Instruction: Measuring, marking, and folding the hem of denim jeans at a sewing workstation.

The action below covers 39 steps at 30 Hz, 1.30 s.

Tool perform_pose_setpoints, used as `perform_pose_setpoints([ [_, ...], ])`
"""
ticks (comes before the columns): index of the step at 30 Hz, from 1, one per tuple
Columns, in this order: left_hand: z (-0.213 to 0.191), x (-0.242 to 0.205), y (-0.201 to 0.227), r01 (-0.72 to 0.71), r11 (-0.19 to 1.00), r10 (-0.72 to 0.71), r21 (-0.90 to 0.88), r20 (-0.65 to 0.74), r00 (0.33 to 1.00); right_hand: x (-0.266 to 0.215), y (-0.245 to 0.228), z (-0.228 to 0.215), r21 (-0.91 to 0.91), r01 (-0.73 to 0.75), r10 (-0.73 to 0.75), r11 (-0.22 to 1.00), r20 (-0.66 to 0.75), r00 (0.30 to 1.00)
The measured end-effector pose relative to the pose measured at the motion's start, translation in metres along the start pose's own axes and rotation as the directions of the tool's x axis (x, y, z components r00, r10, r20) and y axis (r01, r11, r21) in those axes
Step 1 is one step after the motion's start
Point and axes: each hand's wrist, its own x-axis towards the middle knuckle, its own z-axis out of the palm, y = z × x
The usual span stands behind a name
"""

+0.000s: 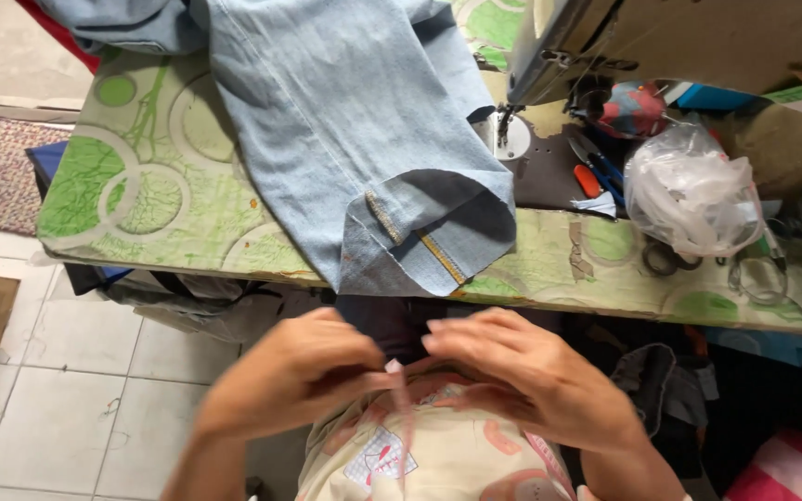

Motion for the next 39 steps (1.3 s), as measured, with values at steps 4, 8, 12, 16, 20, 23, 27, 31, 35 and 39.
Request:
perform_pose_setpoints([
  [4,0.021,0.032,0.009,-0.137,0.988,0.134,0.067,0.049,0.990,0.014,0.012,0.033,0.060,-0.072,0.078,0.996,-0.101,0.992],
  [8,-0.007,0.026,0.007,-0.087,0.972,0.086,0.218,0.014,0.996,0.003,0.021,0.014,-0.012,-0.108,0.104,0.994,-0.201,0.974],
  [12,-0.003,0.028,0.003,-0.057,0.932,0.071,0.358,-0.025,0.997,0.004,0.023,0.013,-0.064,-0.158,0.142,0.985,-0.204,0.969],
  [16,0.001,0.046,0.007,-0.119,0.928,0.167,0.352,-0.111,0.980,0.021,0.016,0.010,-0.024,-0.201,0.184,0.979,-0.306,0.934],
  [20,-0.009,0.048,-0.017,0.076,0.837,0.128,0.542,-0.328,0.936,0.029,0.052,-0.021,-0.050,-0.308,0.258,0.950,-0.430,0.865],
  [23,-0.001,0.056,-0.041,0.145,0.779,0.193,0.611,-0.452,0.871,0.055,0.073,-0.039,-0.123,-0.510,0.418,0.852,-0.425,0.802],
  [27,0.013,0.057,-0.069,0.094,0.856,0.179,0.508,-0.463,0.868,0.078,0.107,-0.051,-0.053,-0.707,0.652,0.705,-0.344,0.675],
  [31,0.011,0.056,-0.076,0.067,0.861,0.178,0.504,-0.423,0.889,0.080,0.118,-0.063,-0.027,-0.817,0.780,0.576,-0.280,0.559],
  [35,0.018,0.062,-0.073,0.052,0.779,0.225,0.625,-0.356,0.907,0.085,0.104,-0.071,0.058,-0.861,0.847,0.505,-0.229,0.481],
  [39,0.024,0.065,-0.078,-0.085,0.772,0.302,0.630,-0.246,0.921,0.081,0.102,-0.075,0.015,-0.843,0.819,0.537,-0.246,0.518],
])
